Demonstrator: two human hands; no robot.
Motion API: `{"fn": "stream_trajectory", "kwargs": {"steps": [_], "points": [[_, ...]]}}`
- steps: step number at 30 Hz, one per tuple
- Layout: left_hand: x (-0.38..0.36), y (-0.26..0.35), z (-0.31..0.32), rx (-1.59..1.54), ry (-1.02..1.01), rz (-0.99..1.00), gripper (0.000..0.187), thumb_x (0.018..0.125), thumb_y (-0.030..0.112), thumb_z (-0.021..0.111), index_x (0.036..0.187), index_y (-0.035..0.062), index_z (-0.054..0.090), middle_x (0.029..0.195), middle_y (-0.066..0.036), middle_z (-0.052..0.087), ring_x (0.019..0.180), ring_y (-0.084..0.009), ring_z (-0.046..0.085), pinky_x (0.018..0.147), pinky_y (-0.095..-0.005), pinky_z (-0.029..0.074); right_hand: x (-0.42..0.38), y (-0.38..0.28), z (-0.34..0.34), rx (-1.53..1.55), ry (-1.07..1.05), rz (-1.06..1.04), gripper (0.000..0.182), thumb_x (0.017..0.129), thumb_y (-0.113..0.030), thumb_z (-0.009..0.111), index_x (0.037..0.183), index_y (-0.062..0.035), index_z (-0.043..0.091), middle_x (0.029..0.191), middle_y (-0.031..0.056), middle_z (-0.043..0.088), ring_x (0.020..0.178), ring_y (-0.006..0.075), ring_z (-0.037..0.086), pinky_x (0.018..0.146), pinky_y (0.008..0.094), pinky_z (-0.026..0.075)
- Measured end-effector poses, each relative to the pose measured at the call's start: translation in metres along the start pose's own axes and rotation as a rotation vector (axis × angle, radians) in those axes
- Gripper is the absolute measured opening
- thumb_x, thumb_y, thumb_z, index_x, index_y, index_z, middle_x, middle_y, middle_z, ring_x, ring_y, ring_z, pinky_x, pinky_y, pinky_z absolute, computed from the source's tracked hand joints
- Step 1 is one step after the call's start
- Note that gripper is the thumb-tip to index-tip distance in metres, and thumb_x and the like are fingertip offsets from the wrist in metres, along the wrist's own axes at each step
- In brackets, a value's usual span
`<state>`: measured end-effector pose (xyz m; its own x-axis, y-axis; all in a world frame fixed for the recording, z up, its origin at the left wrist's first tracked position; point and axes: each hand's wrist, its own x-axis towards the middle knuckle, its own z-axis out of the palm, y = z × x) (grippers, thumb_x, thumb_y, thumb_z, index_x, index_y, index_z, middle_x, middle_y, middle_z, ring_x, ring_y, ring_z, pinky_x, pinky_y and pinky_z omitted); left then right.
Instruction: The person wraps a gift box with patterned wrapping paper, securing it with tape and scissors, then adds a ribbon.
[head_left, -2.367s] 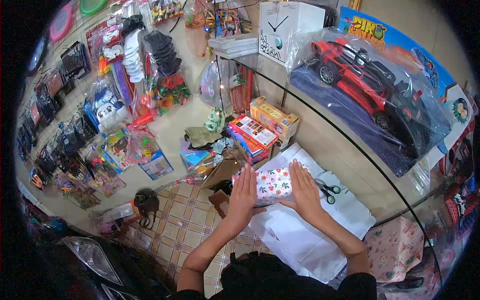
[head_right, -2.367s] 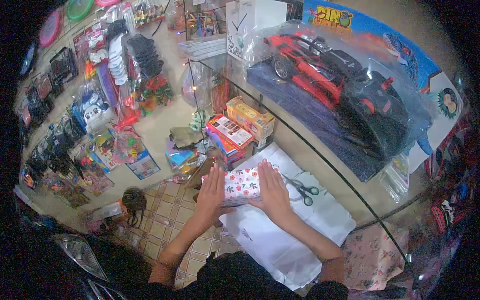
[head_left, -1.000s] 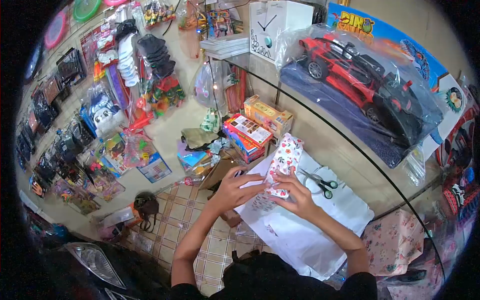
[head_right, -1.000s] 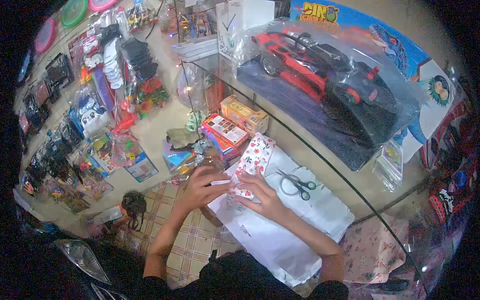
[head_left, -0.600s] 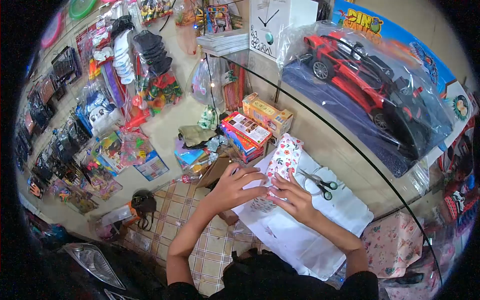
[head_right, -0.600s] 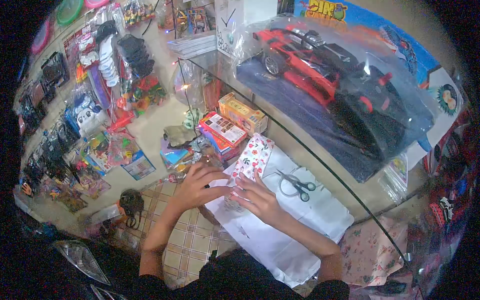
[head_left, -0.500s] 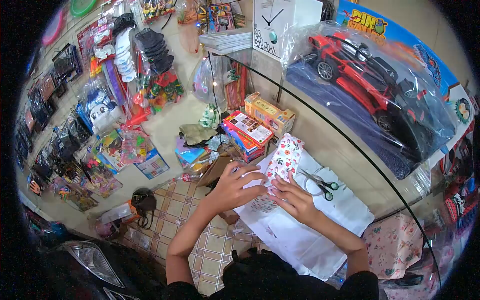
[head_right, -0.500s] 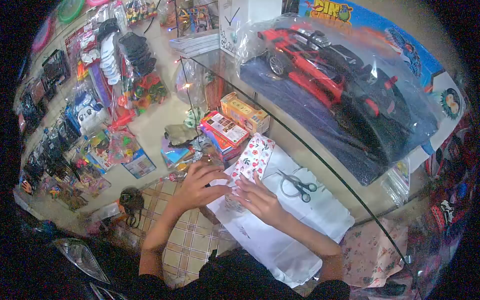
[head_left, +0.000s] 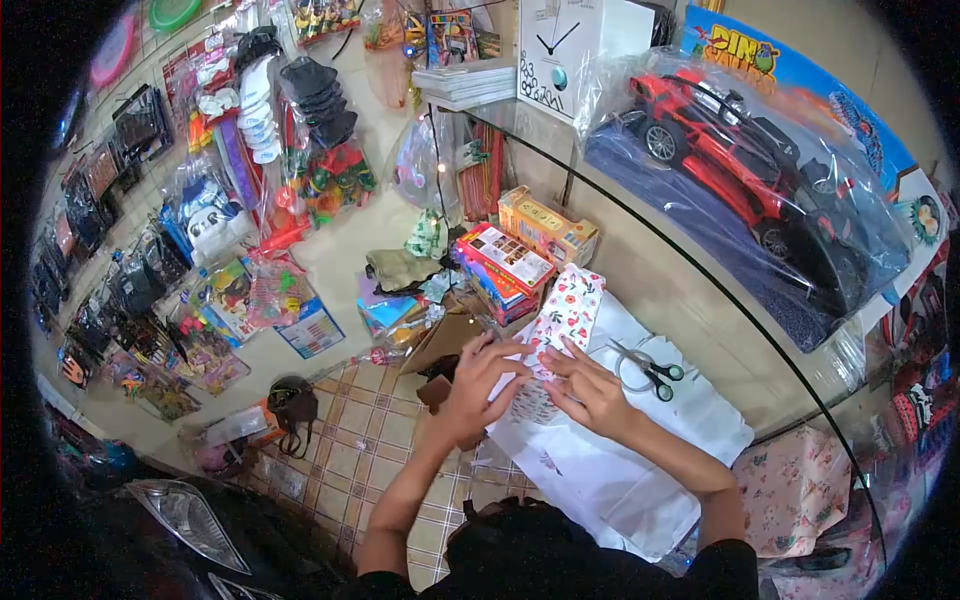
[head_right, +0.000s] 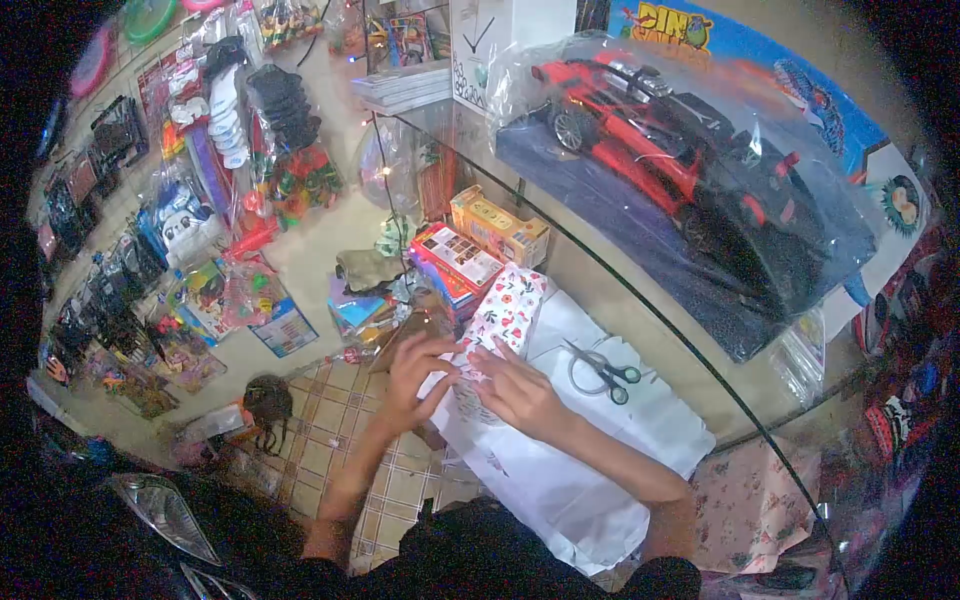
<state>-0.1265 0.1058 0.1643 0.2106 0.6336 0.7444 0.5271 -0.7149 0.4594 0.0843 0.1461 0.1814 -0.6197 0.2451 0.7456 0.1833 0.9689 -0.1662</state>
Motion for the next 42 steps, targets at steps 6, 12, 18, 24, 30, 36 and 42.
{"fn": "stream_trajectory", "kwargs": {"steps": [6, 12, 18, 24, 30, 36, 42], "points": [[-0.041, 0.012, 0.06, -0.209, 0.256, -0.256, 0.106, 0.067, 0.014, 0.084, 0.142, -0.0034, 0.011, 0.146, -0.027, 0.025, 0.133, -0.0329, 0.035, 0.11, -0.045, 0.029, 0.003, -0.004, 0.005, 0.599, 0.099, 0.349, 0.026, 0.085, -0.004, 0.065, 0.109, -0.0035, 0.055, 0.126, 0.0156, 0.054, 0.123, 0.0281, 0.051, 0.106, 0.0454, 0.039], [-0.02, 0.014, 0.061, -0.296, 0.357, -0.446, 0.104, 0.061, 0.02, 0.086, 0.14, -0.0036, 0.023, 0.134, -0.024, 0.043, 0.123, -0.0314, 0.048, 0.103, -0.0396, 0.039, 0.013, 0.016, -0.029, 0.822, 0.027, 0.49, 0.036, 0.087, 0.0, 0.056, 0.122, -0.0047, 0.051, 0.136, 0.0133, 0.044, 0.131, 0.0248, 0.041, 0.109, 0.0425, 0.033], [-0.012, -0.039, 0.002, -0.574, -0.084, -0.365, 0.097, 0.058, 0.012, 0.08, 0.14, 0.0073, 0.029, 0.133, -0.012, 0.044, 0.128, -0.0227, 0.041, 0.108, -0.0353, 0.031, 0.024, 0.019, -0.055, 0.014, -0.202, 0.237, 0.08, 0.071, -0.034, 0.08, 0.138, -0.0081, 0.044, 0.141, 0.0155, 0.042, 0.133, 0.0327, 0.039, 0.112, 0.0502, 0.025], [-0.004, -0.062, -0.041, -0.784, -0.327, -0.315, 0.091, 0.066, 0.019, 0.083, 0.139, 0.0093, 0.029, 0.144, -0.013, 0.036, 0.132, -0.0233, 0.038, 0.111, -0.0372, 0.028, 0.025, 0.015, -0.026, -0.233, -0.324, 0.169, 0.078, 0.076, -0.043, 0.074, 0.14, -0.0094, 0.043, 0.138, 0.0158, 0.045, 0.131, 0.0314, 0.04, 0.111, 0.0512, 0.026], [0.008, -0.015, -0.022, -0.521, 0.115, -0.615, 0.035, 0.085, 0.016, 0.07, 0.113, -0.0024, 0.062, 0.109, -0.012, 0.066, 0.101, -0.016, 0.061, 0.092, -0.031, 0.046, 0.032, -0.008, -0.017, -0.318, -0.356, 0.212, 0.077, 0.076, -0.043, 0.071, 0.14, -0.0104, 0.042, 0.137, 0.0129, 0.046, 0.127, 0.0272, 0.043, 0.108, 0.0491, 0.027], [0.004, -0.013, -0.012, -0.515, 0.164, -0.682, 0.026, 0.086, 0.015, 0.07, 0.103, -0.0038, 0.07, 0.089, -0.009, 0.071, 0.082, -0.0093, 0.062, 0.074, -0.025, 0.049, 0.035, -0.007, 0.0, -0.472, -0.461, 0.071, 0.086, 0.077, -0.05, 0.066, 0.146, -0.0113, 0.033, 0.149, 0.007, 0.036, 0.137, 0.0207, 0.033, 0.105, 0.046, 0.031], [0.0, -0.024, -0.015, -0.624, 0.165, -0.801, 0.026, 0.089, 0.018, 0.067, 0.103, -0.0027, 0.071, 0.089, -0.004, 0.07, 0.076, -0.0071, 0.057, 0.074, -0.0216, 0.045, 0.03, 0.002, 0.006, -0.478, -0.329, 0.126, 0.085, 0.071, -0.054, 0.067, 0.14, -0.0089, 0.044, 0.143, 0.0068, 0.046, 0.132, 0.0174, 0.043, 0.105, 0.0458, 0.031]]}}
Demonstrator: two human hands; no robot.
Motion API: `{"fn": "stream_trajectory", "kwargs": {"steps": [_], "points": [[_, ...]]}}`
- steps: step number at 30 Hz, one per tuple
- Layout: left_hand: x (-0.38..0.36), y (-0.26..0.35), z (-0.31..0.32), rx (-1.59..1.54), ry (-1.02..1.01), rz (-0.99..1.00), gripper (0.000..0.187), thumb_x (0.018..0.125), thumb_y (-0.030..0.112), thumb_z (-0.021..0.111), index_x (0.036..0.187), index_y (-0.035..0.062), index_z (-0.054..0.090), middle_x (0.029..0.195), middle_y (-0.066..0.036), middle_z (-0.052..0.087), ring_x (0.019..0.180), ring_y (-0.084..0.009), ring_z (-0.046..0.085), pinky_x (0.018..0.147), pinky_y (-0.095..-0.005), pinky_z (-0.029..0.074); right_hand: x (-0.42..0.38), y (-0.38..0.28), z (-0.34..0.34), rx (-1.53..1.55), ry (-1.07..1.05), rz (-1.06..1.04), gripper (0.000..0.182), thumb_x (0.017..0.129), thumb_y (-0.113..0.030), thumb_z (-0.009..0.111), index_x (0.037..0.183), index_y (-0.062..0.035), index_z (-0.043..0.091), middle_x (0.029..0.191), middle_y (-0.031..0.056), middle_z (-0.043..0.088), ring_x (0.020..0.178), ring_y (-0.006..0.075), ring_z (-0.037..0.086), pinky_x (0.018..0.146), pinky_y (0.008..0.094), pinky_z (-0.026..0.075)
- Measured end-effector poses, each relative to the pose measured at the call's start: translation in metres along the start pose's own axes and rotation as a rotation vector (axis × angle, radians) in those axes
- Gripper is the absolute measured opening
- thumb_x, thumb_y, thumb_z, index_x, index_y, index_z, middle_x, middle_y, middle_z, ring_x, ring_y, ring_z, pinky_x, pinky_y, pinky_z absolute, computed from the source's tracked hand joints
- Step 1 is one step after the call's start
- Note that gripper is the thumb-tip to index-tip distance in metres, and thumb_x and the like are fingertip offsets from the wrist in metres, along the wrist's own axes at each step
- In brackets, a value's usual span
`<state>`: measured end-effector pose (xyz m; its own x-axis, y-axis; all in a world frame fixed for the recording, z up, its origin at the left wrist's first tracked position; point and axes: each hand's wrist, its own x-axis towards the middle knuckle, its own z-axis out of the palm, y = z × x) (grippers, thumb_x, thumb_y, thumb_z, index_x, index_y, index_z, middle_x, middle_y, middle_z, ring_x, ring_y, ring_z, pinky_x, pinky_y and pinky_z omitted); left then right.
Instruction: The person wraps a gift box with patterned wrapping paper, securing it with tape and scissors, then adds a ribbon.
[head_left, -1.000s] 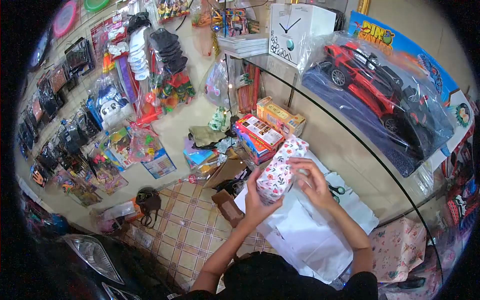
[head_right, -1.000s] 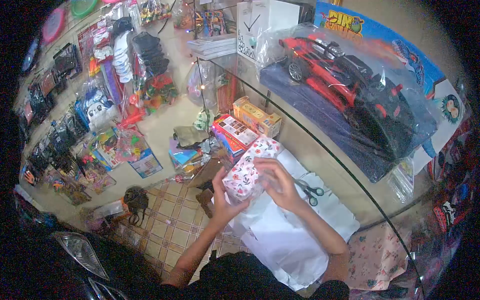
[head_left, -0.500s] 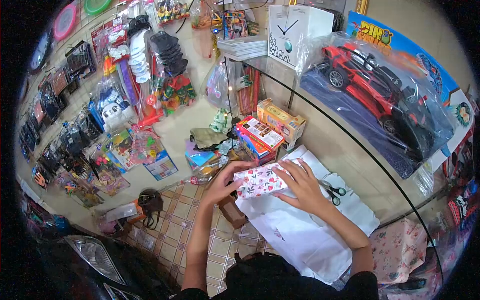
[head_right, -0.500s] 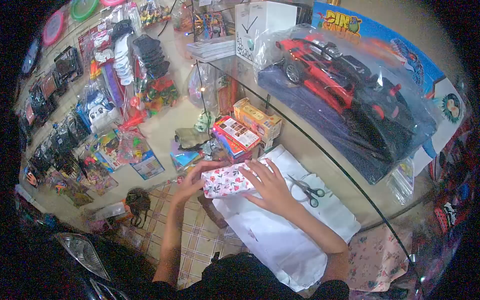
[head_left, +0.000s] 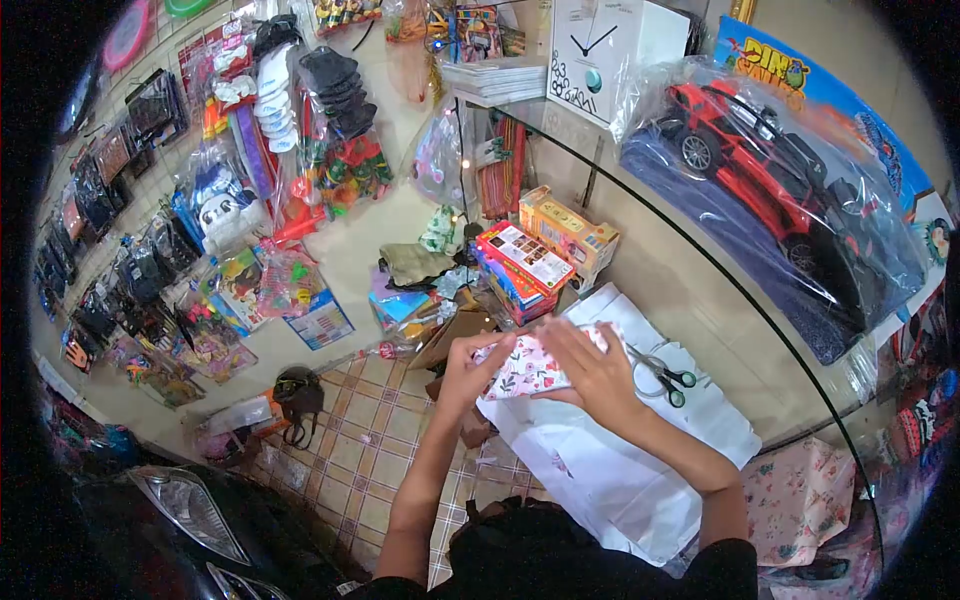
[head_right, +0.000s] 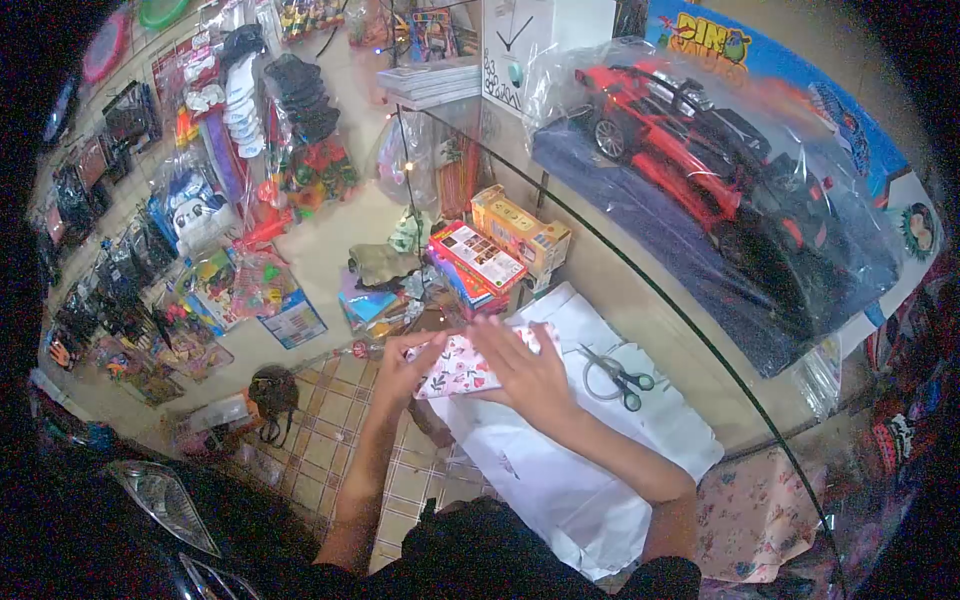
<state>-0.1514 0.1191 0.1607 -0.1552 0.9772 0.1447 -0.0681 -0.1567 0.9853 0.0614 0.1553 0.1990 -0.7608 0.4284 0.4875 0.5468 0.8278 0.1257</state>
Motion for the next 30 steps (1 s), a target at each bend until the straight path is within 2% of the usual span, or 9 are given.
{"fn": "stream_trajectory", "kwargs": {"steps": [4, 8, 12, 15, 18, 19, 22, 24, 30], "points": [[0.004, 0.0, -0.002, -0.076, 0.02, 0.04, 0.031, 0.093, 0.02, 0.061, 0.114, -0.0021, 0.066, 0.1, -0.006, 0.068, 0.085, -0.008, 0.056, 0.081, -0.0223, 0.044, -0.004, 0.008, -0.001, 0.047, 0.082, 0.125, 0.086, 0.068, -0.055, 0.071, 0.134, -0.0051, 0.05, 0.14, 0.0096, 0.05, 0.131, 0.0185, 0.046, 0.108, 0.0509, 0.024], [0.006, 0.0, -0.002, -0.203, -0.033, 0.047, 0.051, 0.094, 0.014, 0.054, 0.141, 0.0002, 0.04, 0.116, -0.017, 0.065, 0.105, -0.0144, 0.059, 0.089, -0.0266, 0.045, -0.007, 0.003, -0.001, 0.078, 0.112, 0.159, 0.087, 0.066, -0.052, 0.075, 0.134, -0.0049, 0.05, 0.136, 0.0109, 0.054, 0.129, 0.0221, 0.048, 0.11, 0.0521, 0.019], [0.013, -0.003, -0.006, -0.404, -0.068, -0.029, 0.053, 0.098, 0.018, 0.048, 0.145, 0.0015, 0.032, 0.124, -0.021, 0.059, 0.107, -0.0209, 0.061, 0.096, -0.0304, 0.044, -0.007, -0.004, 0.004, 0.007, 0.098, 0.175, 0.09, 0.07, -0.054, 0.071, 0.139, -0.0036, 0.043, 0.142, 0.0108, 0.047, 0.133, 0.0191, 0.043, 0.112, 0.0499, 0.022], [0.011, 0.004, -0.005, -0.418, 0.019, -0.019, 0.051, 0.1, 0.024, 0.044, 0.144, 0.001, 0.032, 0.129, -0.021, 0.055, 0.114, -0.0239, 0.058, 0.101, -0.0329, 0.041, -0.005, -0.005, 0.008, 0.011, 0.099, 0.156, 0.09, 0.072, -0.053, 0.07, 0.139, -0.0008, 0.041, 0.142, 0.0154, 0.045, 0.134, 0.0238, 0.041, 0.113, 0.047, 0.022], [0.011, -0.006, -0.001, -0.395, 0.266, 0.204, 0.05, 0.102, 0.027, 0.041, 0.143, -0.0007, 0.034, 0.131, -0.019, 0.054, 0.123, -0.0233, 0.051, 0.105, -0.0336, 0.036, -0.007, -0.006, 0.008, -0.037, 0.064, 0.202, 0.087, 0.075, -0.051, 0.069, 0.138, 0.0021, 0.041, 0.141, 0.0198, 0.045, 0.133, 0.0279, 0.041, 0.112, 0.0455, 0.026], [0.0, 0.012, 0.003, -0.154, 0.388, 0.302, 0.05, 0.1, 0.023, 0.044, 0.142, -0.002, 0.035, 0.139, -0.019, 0.047, 0.13, -0.0303, 0.043, 0.111, -0.0408, 0.028, -0.007, -0.001, 0.01, -0.063, 0.122, 0.228, 0.083, 0.078, -0.048, 0.069, 0.137, 0.0036, 0.041, 0.139, 0.0221, 0.045, 0.132, 0.0309, 0.042, 0.112, 0.0454, 0.027], [-0.018, 0.019, 0.021, 0.759, 0.332, 0.637, 0.056, 0.095, 0.025, 0.053, 0.14, -0.0053, 0.036, 0.142, -0.024, 0.041, 0.135, -0.0366, 0.035, 0.113, -0.0525, 0.017, -0.011, 0.02, 0.013, -0.02, 0.111, 0.241, 0.082, 0.079, -0.047, 0.069, 0.137, 0.0039, 0.041, 0.138, 0.0227, 0.046, 0.131, 0.0327, 0.042, 0.111, 0.0459, 0.029], [-0.026, 0.031, 0.044, 0.803, 0.048, 0.639, 0.067, 0.092, 0.031, 0.057, 0.142, -0.0071, 0.032, 0.149, -0.026, 0.029, 0.141, -0.04, 0.022, 0.113, -0.0562, 0.011, -0.011, 0.017, 0.013, -0.019, 0.063, 0.2, 0.088, 0.076, -0.044, 0.071, 0.14, 0.0039, 0.036, 0.143, 0.023, 0.04, 0.134, 0.0331, 0.038, 0.111, 0.046, 0.028], [-0.008, 0.011, 0.053, 1.097, -0.005, 0.573, 0.088, 0.085, 0.047, 0.063, 0.148, 0.0021, 0.024, 0.153, -0.026, 0.018, 0.141, -0.0414, 0.021, 0.112, -0.0545, 0.019, -0.016, 0.012, -0.006, 0.005, -0.041, 0.233, 0.093, 0.075, -0.04, 0.071, 0.146, 0.0013, 0.027, 0.15, 0.0199, 0.031, 0.139, 0.0289, 0.032, 0.111, 0.0506, 0.024]]}}
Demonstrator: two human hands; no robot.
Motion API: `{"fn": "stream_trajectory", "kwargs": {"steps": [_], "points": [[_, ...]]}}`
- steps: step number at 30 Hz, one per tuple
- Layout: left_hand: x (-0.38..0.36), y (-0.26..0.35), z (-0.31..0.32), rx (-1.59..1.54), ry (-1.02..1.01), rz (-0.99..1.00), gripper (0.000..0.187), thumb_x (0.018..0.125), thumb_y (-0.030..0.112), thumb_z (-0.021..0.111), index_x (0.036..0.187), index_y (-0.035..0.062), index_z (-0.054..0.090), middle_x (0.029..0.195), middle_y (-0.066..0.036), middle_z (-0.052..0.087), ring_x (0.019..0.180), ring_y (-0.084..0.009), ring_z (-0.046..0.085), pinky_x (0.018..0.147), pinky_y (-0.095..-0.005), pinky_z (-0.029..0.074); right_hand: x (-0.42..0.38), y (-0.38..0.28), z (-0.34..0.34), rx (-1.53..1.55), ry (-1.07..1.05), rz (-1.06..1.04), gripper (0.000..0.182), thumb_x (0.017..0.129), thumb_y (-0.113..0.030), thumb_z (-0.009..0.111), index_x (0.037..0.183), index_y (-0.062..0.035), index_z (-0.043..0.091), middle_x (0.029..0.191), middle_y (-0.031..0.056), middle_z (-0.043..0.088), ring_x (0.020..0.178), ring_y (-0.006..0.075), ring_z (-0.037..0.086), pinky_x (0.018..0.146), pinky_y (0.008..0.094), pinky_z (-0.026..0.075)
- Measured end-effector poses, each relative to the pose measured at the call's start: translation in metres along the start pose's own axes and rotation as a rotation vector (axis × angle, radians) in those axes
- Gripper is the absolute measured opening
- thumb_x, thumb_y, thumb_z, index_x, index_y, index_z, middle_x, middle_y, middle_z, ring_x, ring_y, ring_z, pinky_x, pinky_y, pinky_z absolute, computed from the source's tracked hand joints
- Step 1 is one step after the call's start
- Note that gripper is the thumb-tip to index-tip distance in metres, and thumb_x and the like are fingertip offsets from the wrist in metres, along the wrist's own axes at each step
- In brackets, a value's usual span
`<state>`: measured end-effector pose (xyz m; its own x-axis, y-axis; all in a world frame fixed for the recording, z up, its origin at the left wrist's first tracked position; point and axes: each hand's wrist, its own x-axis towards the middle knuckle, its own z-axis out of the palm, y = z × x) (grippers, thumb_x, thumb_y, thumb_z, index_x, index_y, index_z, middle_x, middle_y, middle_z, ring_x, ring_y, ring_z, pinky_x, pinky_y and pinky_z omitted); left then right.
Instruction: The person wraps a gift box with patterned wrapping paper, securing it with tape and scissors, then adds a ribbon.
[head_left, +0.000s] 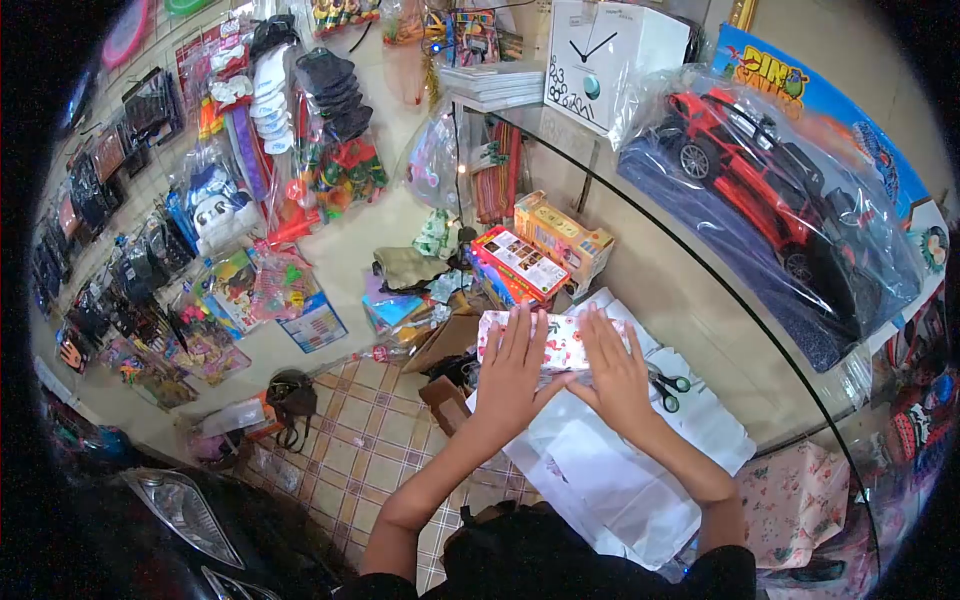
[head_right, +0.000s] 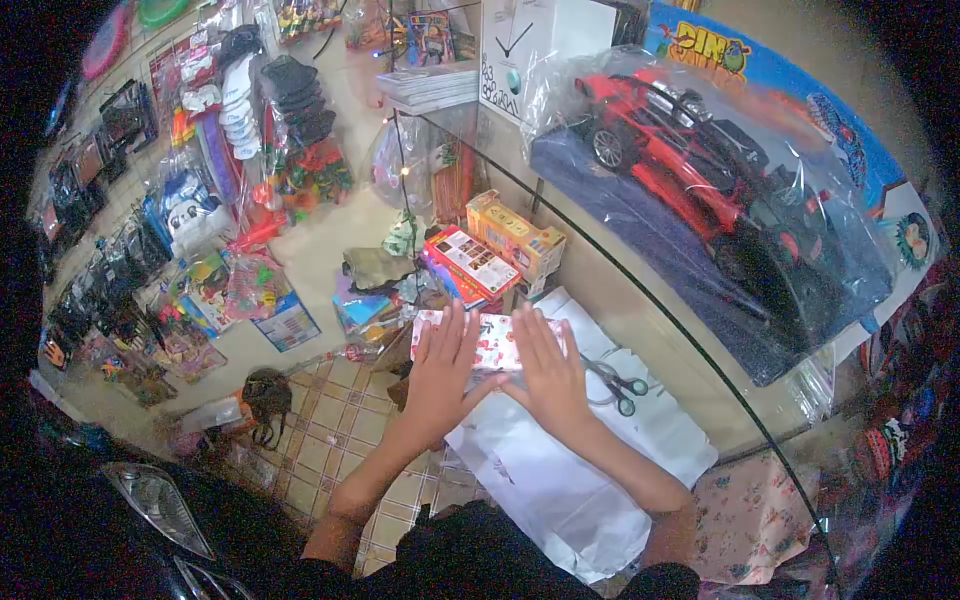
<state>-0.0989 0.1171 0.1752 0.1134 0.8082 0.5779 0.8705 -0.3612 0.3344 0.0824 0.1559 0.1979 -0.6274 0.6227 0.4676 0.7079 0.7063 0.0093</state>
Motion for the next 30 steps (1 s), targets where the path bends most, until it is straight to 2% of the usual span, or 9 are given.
{"fn": "stream_trajectory", "kwargs": {"steps": [3, 9, 12, 13, 15, 17, 22, 26, 30], "points": [[-0.002, -0.005, -0.003, 0.013, -0.044, -0.005, 0.094, 0.079, 0.048, 0.068, 0.149, 0.0049, 0.022, 0.152, -0.029, 0.016, 0.141, -0.0431, 0.019, 0.112, -0.0545, 0.02, -0.008, 0.002, -0.005, 0.002, -0.004, 0.094, 0.093, 0.077, -0.041, 0.071, 0.147, -0.0003, 0.024, 0.151, 0.0186, 0.03, 0.14, 0.0273, 0.031, 0.108, 0.053, 0.024], [-0.008, -0.006, -0.003, 0.038, -0.073, -0.051, 0.103, 0.071, 0.041, 0.077, 0.15, 0.0073, 0.02, 0.153, -0.029, 0.011, 0.141, -0.0439, 0.018, 0.111, -0.0576, 0.019, 0.009, -0.005, -0.026, 0.13, -0.079, 0.089, 0.101, 0.072, -0.036, 0.077, 0.15, -0.0058, 0.02, 0.152, 0.0174, 0.029, 0.141, 0.0262, 0.03, 0.107, 0.0538, 0.024], [-0.011, 0.001, -0.001, 0.136, -0.092, -0.043, 0.097, 0.073, 0.04, 0.076, 0.149, 0.0068, 0.024, 0.152, -0.029, 0.015, 0.141, -0.0434, 0.019, 0.111, -0.0598, 0.016, 0.025, 0.003, -0.026, 0.077, -0.065, -0.08, 0.097, 0.067, -0.033, 0.081, 0.145, -0.0063, 0.031, 0.145, 0.0163, 0.039, 0.135, 0.0265, 0.038, 0.104, 0.0514, 0.027], [-0.011, 0.001, 0.003, 0.12, 0.019, -0.006, 0.091, 0.075, 0.039, 0.074, 0.147, 0.0069, 0.028, 0.15, -0.026, 0.023, 0.14, -0.0403, 0.024, 0.11, -0.0638, 0.011, 0.031, 0.005, -0.032, 0.114, -0.167, -0.07, 0.093, 0.066, -0.031, 0.082, 0.142, -0.0063, 0.035, 0.14, 0.015, 0.043, 0.131, 0.0261, 0.041, 0.103, 0.0498, 0.029], [-0.013, 0.001, -0.011, 0.137, 0.007, 0.043, 0.088, 0.075, 0.038, 0.074, 0.146, 0.0067, 0.031, 0.147, -0.023, 0.029, 0.138, -0.0385, 0.027, 0.11, -0.0658, 0.008, 0.039, 0.007, -0.044, 0.186, -0.365, -0.046, 0.085, 0.063, -0.029, 0.083, 0.135, -0.0063, 0.044, 0.131, 0.0124, 0.051, 0.124, 0.0253, 0.047, 0.101, 0.0466, 0.032], [-0.011, 0.008, -0.034, 0.105, 0.031, 0.044, 0.083, 0.073, 0.036, 0.075, 0.142, 0.0085, 0.038, 0.137, -0.017, 0.041, 0.132, -0.0341, 0.037, 0.109, -0.0682, 0.004, 0.026, -0.002, -0.043, 0.138, -0.184, -0.104, 0.077, 0.062, -0.025, 0.082, 0.128, -0.0069, 0.048, 0.123, 0.0101, 0.053, 0.118, 0.0242, 0.05, 0.098, 0.0435, 0.034], [-0.041, 0.002, -0.006, 0.021, 0.034, -0.012, 0.078, 0.067, 0.034, 0.078, 0.133, 0.011, 0.046, 0.124, -0.011, 0.049, 0.121, -0.0279, 0.047, 0.111, -0.063, 0.011, -0.021, -0.008, -0.011, 0.008, 0.082, -0.207, 0.074, 0.059, -0.017, 0.079, 0.127, -0.009, 0.05, 0.122, 0.007, 0.054, 0.115, 0.0214, 0.051, 0.097, 0.0436, 0.034], [-0.084, 0.005, 0.035, 0.018, -0.063, 0.052, 0.071, 0.068, 0.029, 0.078, 0.13, 0.0122, 0.048, 0.124, -0.007, 0.049, 0.119, -0.025, 0.049, 0.11, -0.0561, 0.021, -0.087, 0.003, 0.044, 0.055, -0.043, -0.115, 0.074, 0.064, -0.027, 0.079, 0.129, -0.0107, 0.05, 0.129, 0.0065, 0.051, 0.116, 0.021, 0.05, 0.099, 0.0449, 0.032], [-0.113, 0.007, 0.057, -0.046, -0.125, 0.01, 0.057, 0.076, 0.022, 0.072, 0.128, 0.0126, 0.05, 0.126, -0.007, 0.049, 0.12, -0.0247, 0.049, 0.106, -0.0535, 0.026, -0.111, 0.0, 0.04, 0.179, -0.166, -0.064, 0.064, 0.077, -0.036, 0.07, 0.132, -0.0095, 0.048, 0.133, 0.0098, 0.049, 0.122, 0.0247, 0.047, 0.101, 0.0457, 0.032]]}}
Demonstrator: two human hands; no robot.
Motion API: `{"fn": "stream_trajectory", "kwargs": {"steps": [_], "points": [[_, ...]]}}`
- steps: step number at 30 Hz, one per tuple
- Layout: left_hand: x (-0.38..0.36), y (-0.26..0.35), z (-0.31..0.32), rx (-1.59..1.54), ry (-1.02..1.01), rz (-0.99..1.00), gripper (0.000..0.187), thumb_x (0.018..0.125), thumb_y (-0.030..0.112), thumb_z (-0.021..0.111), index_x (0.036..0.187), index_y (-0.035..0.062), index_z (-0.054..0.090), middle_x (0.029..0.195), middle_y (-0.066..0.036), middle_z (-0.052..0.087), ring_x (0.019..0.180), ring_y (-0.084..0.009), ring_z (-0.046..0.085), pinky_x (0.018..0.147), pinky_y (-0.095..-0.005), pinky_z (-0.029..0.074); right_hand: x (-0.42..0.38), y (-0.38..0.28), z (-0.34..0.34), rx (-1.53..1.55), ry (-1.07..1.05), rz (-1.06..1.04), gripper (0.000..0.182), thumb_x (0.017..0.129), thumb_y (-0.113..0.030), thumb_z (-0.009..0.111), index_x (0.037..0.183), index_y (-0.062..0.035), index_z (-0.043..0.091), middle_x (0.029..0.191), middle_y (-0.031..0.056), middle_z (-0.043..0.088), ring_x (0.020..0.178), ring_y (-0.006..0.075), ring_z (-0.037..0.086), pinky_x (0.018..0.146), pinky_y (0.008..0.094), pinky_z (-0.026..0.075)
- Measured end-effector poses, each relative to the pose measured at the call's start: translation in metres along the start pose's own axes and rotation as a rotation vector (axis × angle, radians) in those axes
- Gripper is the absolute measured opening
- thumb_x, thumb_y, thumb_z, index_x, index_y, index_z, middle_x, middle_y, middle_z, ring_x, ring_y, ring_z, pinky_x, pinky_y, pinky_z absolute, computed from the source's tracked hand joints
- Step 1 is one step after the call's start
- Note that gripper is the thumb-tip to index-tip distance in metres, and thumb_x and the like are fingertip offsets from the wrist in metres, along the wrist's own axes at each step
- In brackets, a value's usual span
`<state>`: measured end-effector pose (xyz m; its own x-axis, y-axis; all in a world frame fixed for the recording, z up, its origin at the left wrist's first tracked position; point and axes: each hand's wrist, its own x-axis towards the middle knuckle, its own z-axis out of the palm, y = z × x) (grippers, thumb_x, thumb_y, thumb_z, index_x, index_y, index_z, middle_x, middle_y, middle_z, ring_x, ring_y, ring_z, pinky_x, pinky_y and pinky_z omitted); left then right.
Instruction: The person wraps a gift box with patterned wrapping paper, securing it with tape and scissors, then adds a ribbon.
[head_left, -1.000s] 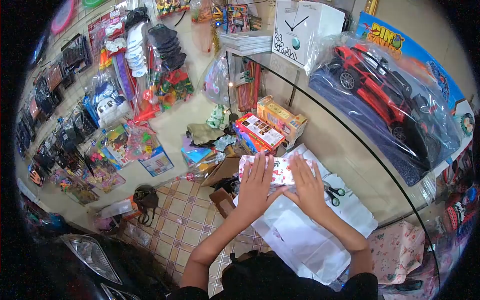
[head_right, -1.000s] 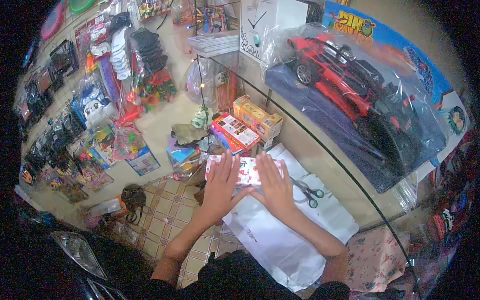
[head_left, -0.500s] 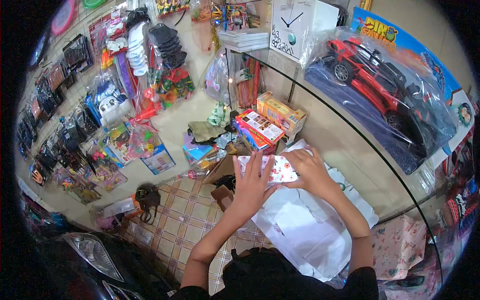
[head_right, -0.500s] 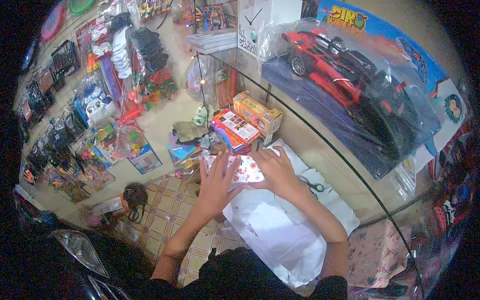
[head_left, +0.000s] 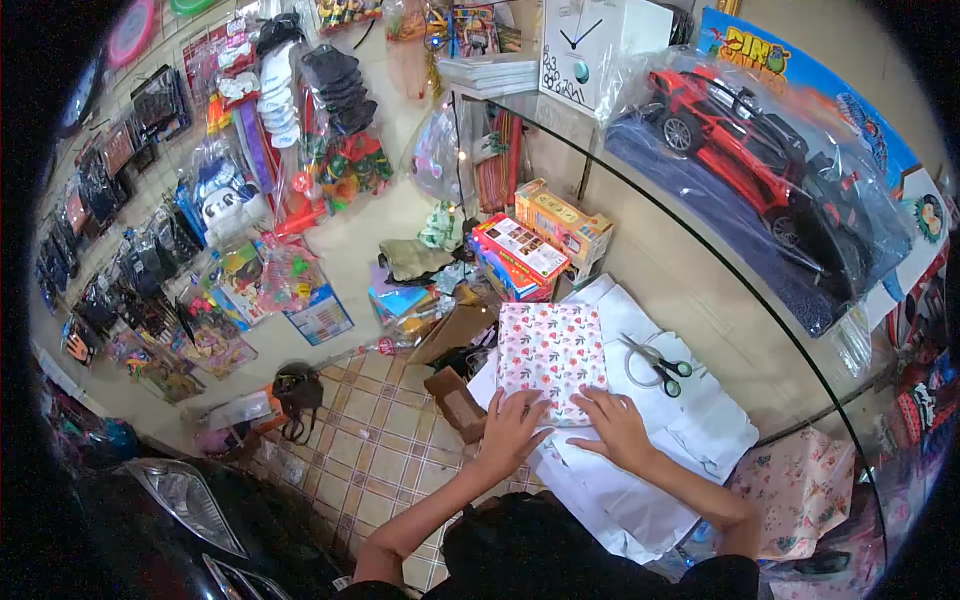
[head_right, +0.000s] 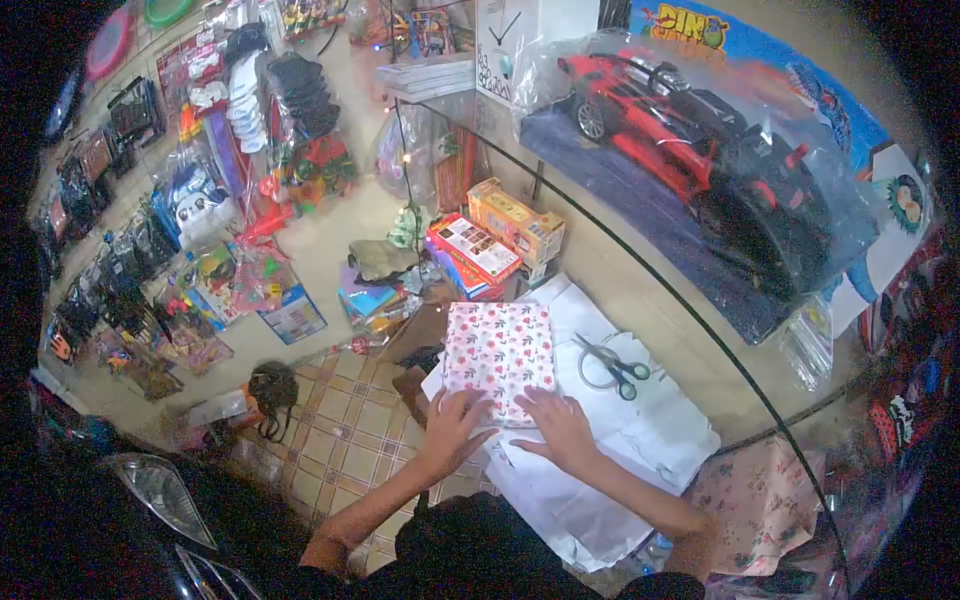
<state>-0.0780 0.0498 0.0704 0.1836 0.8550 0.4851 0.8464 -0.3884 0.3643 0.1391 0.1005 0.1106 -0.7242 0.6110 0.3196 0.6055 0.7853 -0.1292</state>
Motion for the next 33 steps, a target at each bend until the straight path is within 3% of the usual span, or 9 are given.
{"fn": "stream_trajectory", "kwargs": {"steps": [2, 6, 11, 14, 22, 26, 27, 30, 33], "points": [[-0.004, -0.002, -0.003, -0.034, -0.011, 0.01, 0.051, 0.081, 0.018, 0.067, 0.128, 0.0123, 0.05, 0.127, -0.007, 0.05, 0.12, -0.0252, 0.049, 0.106, -0.0539, 0.027, -0.006, -0.003, -0.004, -0.024, -0.048, 0.001, 0.056, 0.088, -0.038, 0.06, 0.135, -0.0102, 0.045, 0.136, 0.0121, 0.047, 0.127, 0.0261, 0.044, 0.102, 0.0461, 0.033], [0.02, -0.008, -0.008, -0.06, 0.079, -0.02, 0.045, 0.089, 0.015, 0.057, 0.132, 0.0063, 0.047, 0.129, -0.012, 0.051, 0.124, -0.0293, 0.047, 0.108, -0.0526, 0.028, 0.015, 0.002, -0.005, 0.275, -0.069, 0.084, 0.056, 0.095, -0.031, 0.05, 0.143, -0.0056, 0.035, 0.146, 0.0173, 0.036, 0.135, 0.0313, 0.035, 0.109, 0.0478, 0.027], [0.065, -0.014, 0.014, -0.168, 0.131, -0.009, 0.068, 0.088, 0.015, 0.05, 0.145, -0.0061, 0.021, 0.151, -0.027, 0.021, 0.141, -0.0409, 0.022, 0.113, -0.053, 0.02, 0.073, 0.002, 0.027, 0.455, 0.109, 0.001, 0.059, 0.099, -0.028, 0.041, 0.147, 0.0008, 0.023, 0.151, 0.0213, 0.025, 0.139, 0.035, 0.028, 0.115, 0.0475, 0.018], [0.068, -0.038, 0.051, 0.076, 0.065, -0.033, 0.069, 0.088, 0.022, 0.048, 0.145, -0.0053, 0.023, 0.152, -0.026, 0.022, 0.141, -0.0391, 0.022, 0.113, -0.0523, 0.019, 0.078, 0.011, 0.05, 0.336, 0.026, 0.034, 0.061, 0.099, -0.031, 0.04, 0.148, 0.0001, 0.021, 0.153, 0.0209, 0.023, 0.14, 0.0355, 0.025, 0.115, 0.0466, 0.019], [0.06, -0.043, 0.029, 0.023, -0.032, -0.149, 0.069, 0.093, 0.035, 0.044, 0.144, -0.0063, 0.025, 0.15, -0.027, 0.024, 0.141, -0.0387, 0.023, 0.113, -0.0524, 0.019, 0.073, 0.027, 0.052, 0.041, -0.013, 0.097, 0.067, 0.098, -0.039, 0.043, 0.144, 0.0062, 0.025, 0.151, 0.0238, 0.025, 0.139, 0.0369, 0.027, 0.112, 0.0479, 0.026], [0.045, -0.066, 0.014, 0.141, -0.075, -0.295, 0.069, 0.096, 0.041, 0.044, 0.145, -0.0041, 0.027, 0.149, -0.028, 0.025, 0.141, -0.0399, 0.021, 0.111, -0.0571, 0.017, 0.068, 0.033, 0.046, 0.012, -0.04, 0.17, 0.075, 0.096, -0.047, 0.043, 0.144, 0.007, 0.024, 0.152, 0.025, 0.022, 0.142, 0.0345, 0.022, 0.113, 0.0523, 0.019], [0.042, -0.079, 0.021, 0.059, 0.002, -0.361, 0.065, 0.096, 0.037, 0.046, 0.146, 0.0, 0.027, 0.151, -0.029, 0.022, 0.142, -0.0411, 0.019, 0.111, -0.06, 0.014, 0.072, 0.035, 0.043, 0.033, -0.105, 0.303, 0.079, 0.095, -0.051, 0.043, 0.145, 0.0071, 0.023, 0.152, 0.0254, 0.02, 0.143, 0.0345, 0.02, 0.113, 0.0571, 0.015], [0.067, -0.088, 0.013, 0.119, 0.038, -0.263, 0.065, 0.096, 0.037, 0.046, 0.149, 0.0055, 0.024, 0.155, -0.025, 0.013, 0.144, -0.0407, 0.012, 0.112, -0.0591, 0.012, 0.093, 0.058, 0.047, -0.114, -0.031, 0.339, 0.073, 0.097, -0.047, 0.04, 0.147, 0.0036, 0.022, 0.153, 0.0252, 0.019, 0.144, 0.0346, 0.018, 0.113, 0.0574, 0.014], [0.097, -0.082, 0.019, 0.044, 0.036, -0.079, 0.062, 0.094, 0.035, 0.048, 0.147, 0.0087, 0.029, 0.155, -0.02, 0.019, 0.143, -0.0423, 0.014, 0.112, -0.0591, 0.012, 0.127, 0.053, 0.041, 0.149, -0.005, 0.188, 0.07, 0.098, -0.045, 0.038, 0.147, 0.0025, 0.021, 0.153, 0.025, 0.02, 0.143, 0.0348, 0.018, 0.114, 0.0554, 0.013]]}}
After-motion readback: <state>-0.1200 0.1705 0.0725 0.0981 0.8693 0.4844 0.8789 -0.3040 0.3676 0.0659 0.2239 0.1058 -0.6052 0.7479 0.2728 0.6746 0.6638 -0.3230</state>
